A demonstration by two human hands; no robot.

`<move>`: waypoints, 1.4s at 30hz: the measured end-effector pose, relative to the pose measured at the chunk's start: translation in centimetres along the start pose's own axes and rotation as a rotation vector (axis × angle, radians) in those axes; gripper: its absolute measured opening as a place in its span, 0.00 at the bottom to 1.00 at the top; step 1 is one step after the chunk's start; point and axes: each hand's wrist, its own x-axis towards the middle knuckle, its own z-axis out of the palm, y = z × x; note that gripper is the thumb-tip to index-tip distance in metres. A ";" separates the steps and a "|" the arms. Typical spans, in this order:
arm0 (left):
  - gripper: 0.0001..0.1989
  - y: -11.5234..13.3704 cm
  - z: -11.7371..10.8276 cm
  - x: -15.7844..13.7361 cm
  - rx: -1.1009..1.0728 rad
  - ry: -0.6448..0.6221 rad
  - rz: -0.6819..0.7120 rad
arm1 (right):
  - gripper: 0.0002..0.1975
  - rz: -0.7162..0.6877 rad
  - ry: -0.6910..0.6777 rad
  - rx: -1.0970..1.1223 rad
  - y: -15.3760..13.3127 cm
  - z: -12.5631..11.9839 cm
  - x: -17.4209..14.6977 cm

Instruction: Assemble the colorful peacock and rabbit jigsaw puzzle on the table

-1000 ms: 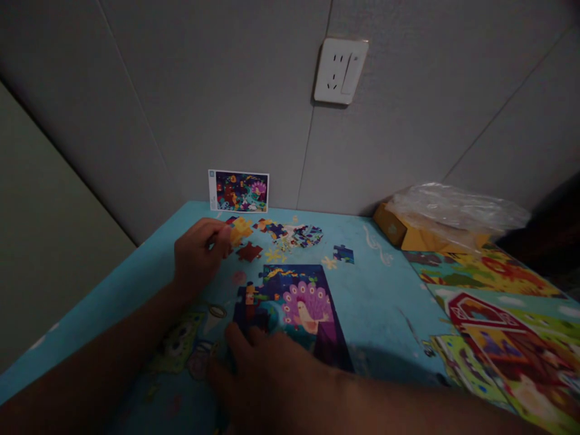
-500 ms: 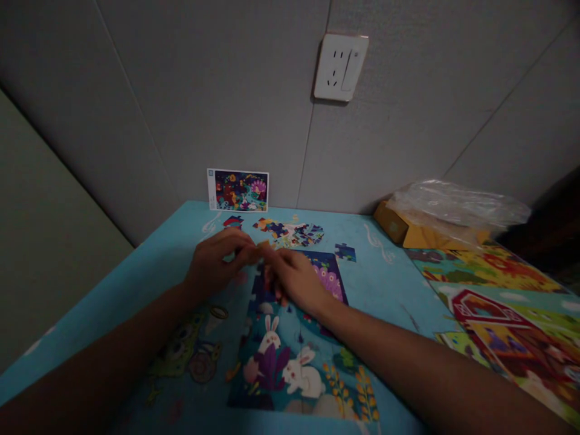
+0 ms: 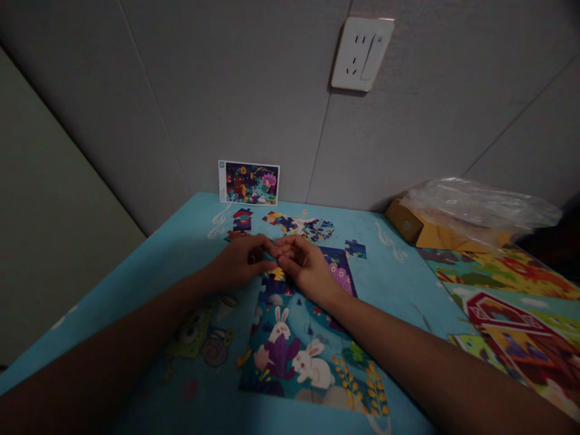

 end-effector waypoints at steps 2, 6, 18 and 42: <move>0.13 0.1 -0.1 0.1 -0.086 0.034 -0.021 | 0.22 0.018 0.039 0.018 0.1 0.0 0.0; 0.15 0.6 -0.5 0.2 -0.176 -0.012 -0.074 | 0.23 0.064 0.037 -0.066 0.4 -0.1 0.0; 0.20 1.2 -0.9 0.0 -0.446 -0.018 -0.156 | 0.07 -0.261 -0.572 -0.589 -3.8 3.7 -5.0; 0.18 0.8 -0.2 0.2 -0.313 -0.168 -0.098 | 0.13 -0.361 -0.587 -0.616 -1.4 4.6 -5.4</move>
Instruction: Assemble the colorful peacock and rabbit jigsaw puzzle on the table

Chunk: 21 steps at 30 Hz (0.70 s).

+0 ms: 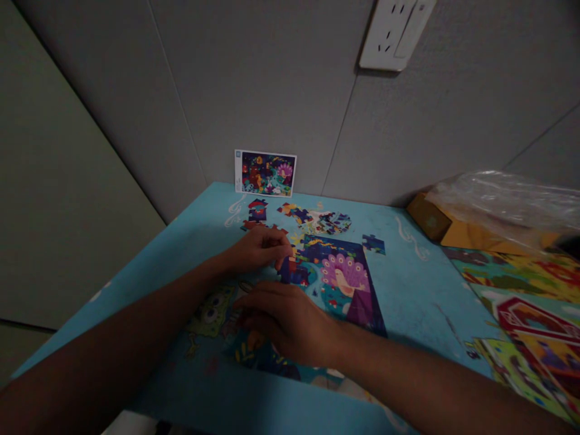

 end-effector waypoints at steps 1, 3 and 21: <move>0.18 0.0 0.0 0.0 -0.001 -0.001 0.000 | 0.12 -0.003 -0.004 0.009 0.0 0.0 0.0; 0.18 0.0 0.0 0.0 -0.005 -0.002 0.006 | 0.12 -0.021 -0.028 0.013 0.0 0.1 0.1; 0.15 -0.3 -0.1 -0.1 -0.008 -0.003 0.036 | 0.19 -0.157 -0.142 -0.236 -0.5 -0.3 -0.5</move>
